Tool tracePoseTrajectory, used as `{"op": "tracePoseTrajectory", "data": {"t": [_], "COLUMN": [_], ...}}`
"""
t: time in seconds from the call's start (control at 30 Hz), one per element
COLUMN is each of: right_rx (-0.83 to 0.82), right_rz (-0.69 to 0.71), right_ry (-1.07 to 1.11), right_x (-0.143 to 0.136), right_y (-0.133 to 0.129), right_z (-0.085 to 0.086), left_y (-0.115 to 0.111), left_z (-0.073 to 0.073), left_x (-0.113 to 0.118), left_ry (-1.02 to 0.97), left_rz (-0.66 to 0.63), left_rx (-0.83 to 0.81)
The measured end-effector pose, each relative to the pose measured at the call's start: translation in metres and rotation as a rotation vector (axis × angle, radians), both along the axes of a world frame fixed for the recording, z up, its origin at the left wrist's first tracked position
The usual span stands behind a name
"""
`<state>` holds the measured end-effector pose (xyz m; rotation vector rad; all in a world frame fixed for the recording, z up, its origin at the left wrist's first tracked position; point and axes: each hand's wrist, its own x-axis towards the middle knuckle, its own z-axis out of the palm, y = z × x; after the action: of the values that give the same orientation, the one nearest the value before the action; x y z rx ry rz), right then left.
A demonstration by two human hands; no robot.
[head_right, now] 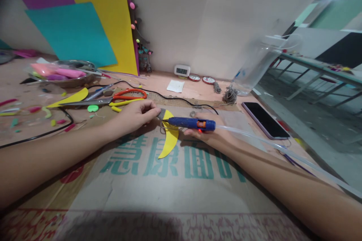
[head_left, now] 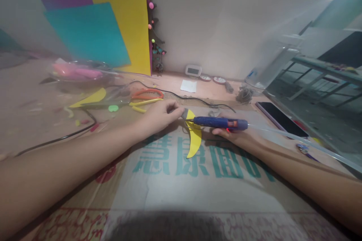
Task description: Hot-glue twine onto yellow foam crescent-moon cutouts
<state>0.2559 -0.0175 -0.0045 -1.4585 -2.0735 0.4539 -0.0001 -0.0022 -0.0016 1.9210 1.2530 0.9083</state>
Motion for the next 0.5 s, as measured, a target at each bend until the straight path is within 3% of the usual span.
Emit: {"op": "tracePoseTrajectory", "data": {"t": [0.13,0.37,0.5], "right_rx": [0.065,0.106,0.103], "right_rz": [-0.035,0.027,-0.006], "right_ry": [-0.098,-0.001,-0.047], "right_x": [0.0009,-0.0021,-0.0026], "right_y": [-0.0011,-0.0028,-0.0018], "right_z": [-0.0012,-0.0034,-0.0024], "left_y": [-0.0002,0.0002,0.0008], "left_z": [-0.0004,-0.0013,-0.0018], "left_x": [-0.0003,-0.0006,-0.001], "left_ry": [-0.003,0.016,0.016], "left_rz": [-0.005,-0.018,-0.018], "left_rx": [-0.013,-0.034,-0.024]}}
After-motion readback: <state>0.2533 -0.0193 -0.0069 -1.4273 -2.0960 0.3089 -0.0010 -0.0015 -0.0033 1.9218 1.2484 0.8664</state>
